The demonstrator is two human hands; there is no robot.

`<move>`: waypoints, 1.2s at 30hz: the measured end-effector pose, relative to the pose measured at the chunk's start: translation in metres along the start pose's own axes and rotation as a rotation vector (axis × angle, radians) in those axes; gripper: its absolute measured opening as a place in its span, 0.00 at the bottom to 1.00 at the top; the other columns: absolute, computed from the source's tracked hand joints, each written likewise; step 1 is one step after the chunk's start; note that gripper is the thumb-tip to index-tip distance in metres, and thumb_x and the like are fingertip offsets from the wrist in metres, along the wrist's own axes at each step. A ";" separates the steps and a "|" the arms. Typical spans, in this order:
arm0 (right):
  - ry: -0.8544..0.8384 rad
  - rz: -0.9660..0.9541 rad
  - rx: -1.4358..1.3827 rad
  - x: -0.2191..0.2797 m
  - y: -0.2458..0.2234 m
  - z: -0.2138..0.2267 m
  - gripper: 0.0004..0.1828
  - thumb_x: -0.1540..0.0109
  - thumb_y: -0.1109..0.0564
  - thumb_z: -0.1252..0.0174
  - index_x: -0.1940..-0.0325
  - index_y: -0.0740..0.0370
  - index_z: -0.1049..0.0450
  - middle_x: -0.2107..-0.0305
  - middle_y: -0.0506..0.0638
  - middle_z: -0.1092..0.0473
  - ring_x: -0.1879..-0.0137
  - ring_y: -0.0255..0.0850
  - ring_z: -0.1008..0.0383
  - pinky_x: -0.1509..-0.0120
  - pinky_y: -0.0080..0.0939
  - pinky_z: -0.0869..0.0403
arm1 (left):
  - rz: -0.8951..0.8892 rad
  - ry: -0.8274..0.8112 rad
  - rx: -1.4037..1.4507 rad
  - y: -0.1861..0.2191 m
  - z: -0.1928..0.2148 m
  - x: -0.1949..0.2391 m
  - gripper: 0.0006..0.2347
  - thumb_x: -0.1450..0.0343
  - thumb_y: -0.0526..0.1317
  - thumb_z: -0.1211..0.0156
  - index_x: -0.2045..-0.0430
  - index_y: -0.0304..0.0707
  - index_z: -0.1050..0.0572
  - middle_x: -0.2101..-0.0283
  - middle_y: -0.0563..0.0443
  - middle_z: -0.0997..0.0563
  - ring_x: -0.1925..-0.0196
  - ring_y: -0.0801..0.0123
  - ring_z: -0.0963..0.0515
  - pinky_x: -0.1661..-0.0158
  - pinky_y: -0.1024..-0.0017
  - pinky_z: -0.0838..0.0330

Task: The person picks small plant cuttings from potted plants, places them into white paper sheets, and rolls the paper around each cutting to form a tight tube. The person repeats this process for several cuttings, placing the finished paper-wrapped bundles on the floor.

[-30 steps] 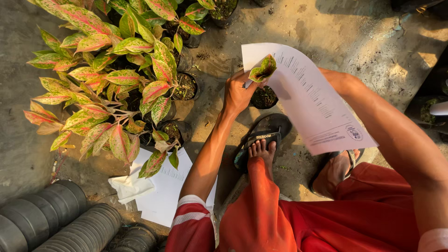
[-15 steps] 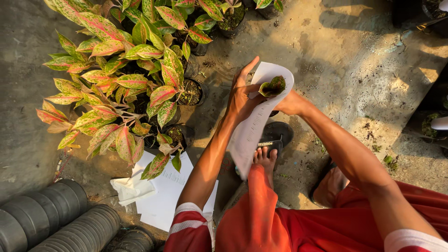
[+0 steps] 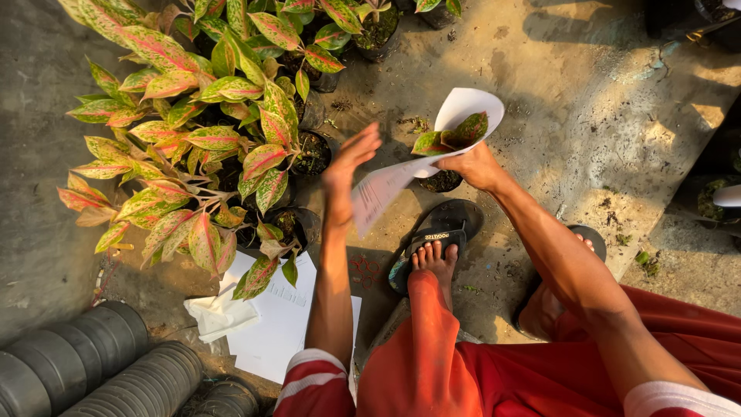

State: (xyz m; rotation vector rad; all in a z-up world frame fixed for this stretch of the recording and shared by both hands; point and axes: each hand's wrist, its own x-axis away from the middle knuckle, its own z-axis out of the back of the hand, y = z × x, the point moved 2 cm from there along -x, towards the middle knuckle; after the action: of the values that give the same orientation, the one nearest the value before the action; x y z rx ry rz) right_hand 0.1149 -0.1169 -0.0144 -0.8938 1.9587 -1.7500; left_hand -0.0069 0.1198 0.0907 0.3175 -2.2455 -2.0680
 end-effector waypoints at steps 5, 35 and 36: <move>0.105 -0.016 0.046 0.008 -0.002 0.001 0.12 0.43 0.66 0.32 0.56 0.70 0.22 0.62 0.52 0.22 0.56 0.37 0.24 0.51 0.38 0.25 | -0.368 0.282 -0.455 -0.004 0.021 0.054 0.25 0.31 0.46 0.30 0.45 0.31 0.29 0.41 0.44 0.25 0.39 0.58 0.26 0.38 0.58 0.32; 0.020 0.147 0.384 0.007 0.011 -0.016 0.20 0.41 0.57 0.37 0.47 0.68 0.27 0.55 0.59 0.24 0.50 0.48 0.23 0.44 0.48 0.23 | -0.067 0.092 -0.266 -0.044 -0.105 -0.028 0.18 0.37 0.40 0.23 0.60 0.29 0.22 0.63 0.44 0.15 0.61 0.67 0.14 0.60 0.69 0.19; 0.005 0.172 0.482 0.009 0.010 -0.016 0.21 0.42 0.58 0.36 0.47 0.68 0.28 0.53 0.60 0.25 0.48 0.51 0.24 0.41 0.50 0.25 | -0.058 0.096 -0.265 -0.043 -0.106 -0.029 0.17 0.37 0.39 0.23 0.60 0.29 0.22 0.63 0.43 0.14 0.61 0.68 0.14 0.60 0.70 0.18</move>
State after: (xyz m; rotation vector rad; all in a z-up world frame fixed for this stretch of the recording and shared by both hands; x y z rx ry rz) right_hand 0.0952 -0.1106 -0.0203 -0.5358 1.4606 -1.9899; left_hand 0.0463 0.0194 0.0601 0.4546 -1.9012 -2.2906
